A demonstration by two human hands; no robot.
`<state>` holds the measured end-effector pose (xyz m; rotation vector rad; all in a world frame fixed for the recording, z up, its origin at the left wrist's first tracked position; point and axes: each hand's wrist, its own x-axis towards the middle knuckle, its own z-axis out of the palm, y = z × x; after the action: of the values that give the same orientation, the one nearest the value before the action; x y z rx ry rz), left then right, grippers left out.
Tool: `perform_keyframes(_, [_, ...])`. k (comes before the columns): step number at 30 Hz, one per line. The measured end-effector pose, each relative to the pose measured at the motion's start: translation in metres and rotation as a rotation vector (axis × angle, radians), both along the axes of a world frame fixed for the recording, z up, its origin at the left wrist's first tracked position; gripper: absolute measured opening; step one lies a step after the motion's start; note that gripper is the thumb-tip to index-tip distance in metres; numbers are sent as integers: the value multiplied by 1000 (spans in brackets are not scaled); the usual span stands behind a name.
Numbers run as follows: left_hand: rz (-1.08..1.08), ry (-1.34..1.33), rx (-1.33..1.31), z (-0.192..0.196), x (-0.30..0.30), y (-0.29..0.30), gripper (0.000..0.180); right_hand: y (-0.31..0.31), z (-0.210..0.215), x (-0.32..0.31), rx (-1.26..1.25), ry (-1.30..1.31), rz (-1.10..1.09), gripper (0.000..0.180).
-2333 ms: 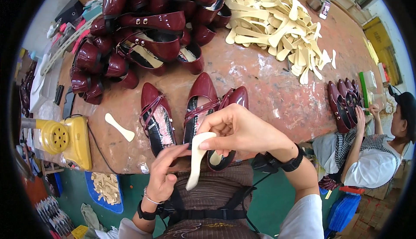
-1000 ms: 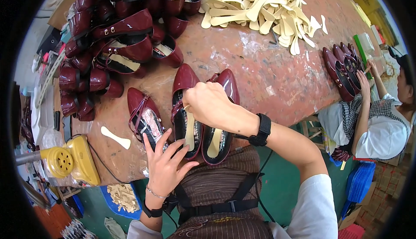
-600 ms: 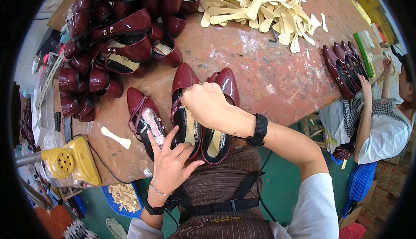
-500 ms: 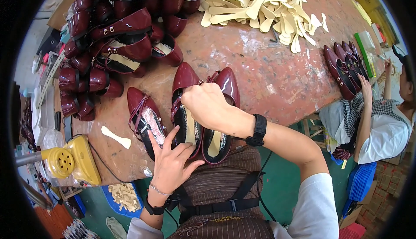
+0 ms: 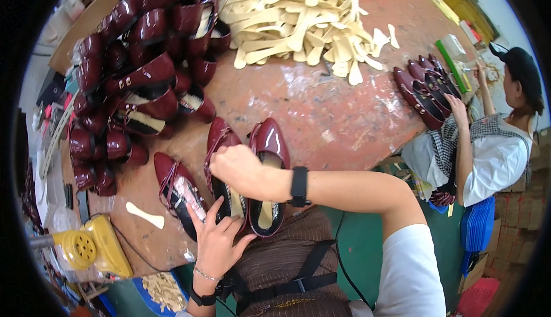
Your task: The recorder is inserting beige padding or stiffeners into the heels and soles of dark red shoes at a factory workbench.
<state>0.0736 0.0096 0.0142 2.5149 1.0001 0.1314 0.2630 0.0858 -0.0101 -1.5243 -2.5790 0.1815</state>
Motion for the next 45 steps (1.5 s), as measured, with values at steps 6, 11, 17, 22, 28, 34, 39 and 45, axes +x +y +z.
perform_keyframes(6, [-25, -10, 6, 1, 5, -2, 37, 1, -3, 3, -35, -23, 104, 17])
perform_keyframes(11, [-37, -2, -6, 4, 5, 0, 43, 6, 11, 22, -86, 88, 42, 12])
perform_keyframes(17, [64, -97, 12, 8, -6, -10, 42, 6, 18, 156, 76, 366, -734, 18])
perform_keyframes(22, [83, -238, 109, 11, -18, -10, 40, -2, -12, 284, 226, 201, -1383, 25])
perform_keyframes(28, [132, -223, 133, 13, -22, -10, 39, 2, -41, 297, 165, 287, -1338, 24])
perform_keyframes(34, [130, -231, 170, 17, -19, -11, 33, -9, -44, 301, 120, 369, -1311, 24])
perform_keyframes(39, [210, -199, 42, 6, -19, -11, 37, -31, -43, 266, 215, 468, -1139, 17])
perform_keyframes(45, [339, -536, -124, 15, -13, -7, 32, -64, 29, 123, -612, 1430, -640, 11])
